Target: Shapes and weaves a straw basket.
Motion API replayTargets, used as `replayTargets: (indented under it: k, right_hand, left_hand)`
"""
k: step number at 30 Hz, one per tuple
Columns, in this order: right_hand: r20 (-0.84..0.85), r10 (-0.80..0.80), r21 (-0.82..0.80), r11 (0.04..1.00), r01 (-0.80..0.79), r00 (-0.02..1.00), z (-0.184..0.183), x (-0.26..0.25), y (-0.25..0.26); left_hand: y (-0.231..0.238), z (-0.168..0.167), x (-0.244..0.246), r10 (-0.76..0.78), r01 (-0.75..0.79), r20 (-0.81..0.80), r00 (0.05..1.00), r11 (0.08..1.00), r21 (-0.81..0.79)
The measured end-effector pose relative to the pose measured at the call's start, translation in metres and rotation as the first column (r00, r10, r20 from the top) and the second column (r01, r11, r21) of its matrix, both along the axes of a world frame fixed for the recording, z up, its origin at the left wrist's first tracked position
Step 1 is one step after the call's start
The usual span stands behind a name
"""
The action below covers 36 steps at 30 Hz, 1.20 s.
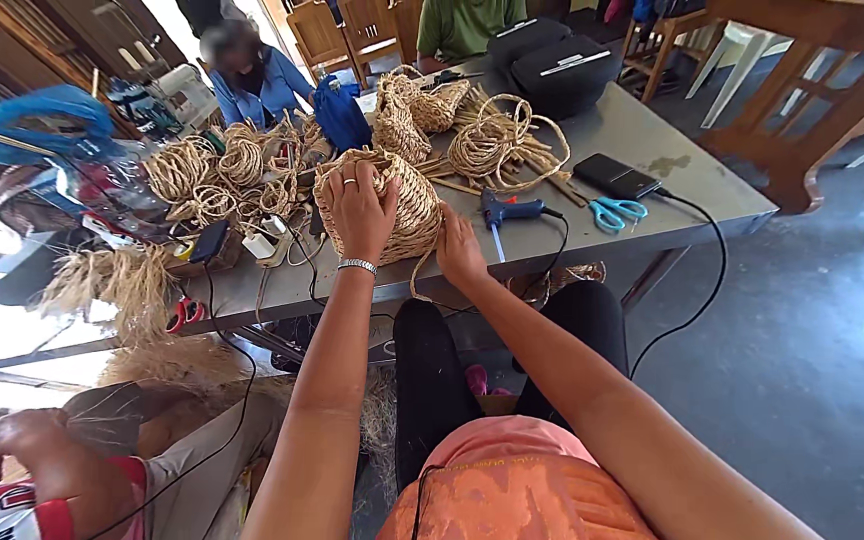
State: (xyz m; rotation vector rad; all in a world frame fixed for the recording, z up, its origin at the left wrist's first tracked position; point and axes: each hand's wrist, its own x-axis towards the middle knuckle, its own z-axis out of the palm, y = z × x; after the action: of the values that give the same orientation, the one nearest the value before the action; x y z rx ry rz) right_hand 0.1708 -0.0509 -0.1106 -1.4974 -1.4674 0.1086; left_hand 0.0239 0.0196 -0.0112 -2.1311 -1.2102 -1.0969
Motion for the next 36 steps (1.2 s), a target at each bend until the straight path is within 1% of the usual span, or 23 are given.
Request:
replayTargets:
  k: [8,13,20,26,29,31,34,36]
  right_hand:
    - [-0.030,-0.014,-0.013,1.000,0.014,0.999,0.000,-0.002,0.000]
    - [-0.033,-0.008,-0.033,0.999,0.007,0.999,0.002,-0.002,-0.001]
    - [-0.037,0.000,-0.029,1.000,-0.002,0.999,0.001,0.000,-0.001]
    - [-0.040,-0.004,-0.021,1.000,0.003,0.999,0.000,0.000,0.000]
    - [-0.035,-0.014,0.016,1.000,0.014,0.999,-0.003,0.001,0.000]
    - [-0.041,-0.014,0.068,0.998,0.017,0.999,-0.004,0.000,-0.001]
    - [-0.046,-0.023,0.194,0.981,0.031,0.999,-0.007,0.001,-0.001]
    - [-0.030,-0.023,0.278,0.960,0.030,0.999,-0.012,0.001,0.000]
  left_hand:
    - [0.002,-0.004,0.002,0.022,-0.022,0.006,1.000,0.999,0.045]
    - [0.003,-0.002,0.001,-0.017,0.017,0.025,1.000,1.000,0.005]
    - [0.003,-0.002,0.002,-0.006,0.006,0.034,0.999,1.000,0.007]
    - [-0.004,0.002,0.003,0.004,-0.002,0.056,0.998,0.999,-0.034]
    - [-0.004,0.002,0.002,-0.027,0.030,0.069,0.997,0.998,-0.046]
    - [-0.004,0.008,0.001,-0.048,0.056,0.085,0.995,0.994,-0.097]
    - [-0.011,0.016,0.001,-0.093,0.112,0.136,0.986,0.984,-0.138]
    - [-0.019,0.012,0.003,-0.129,0.146,0.144,0.981,0.983,-0.115]
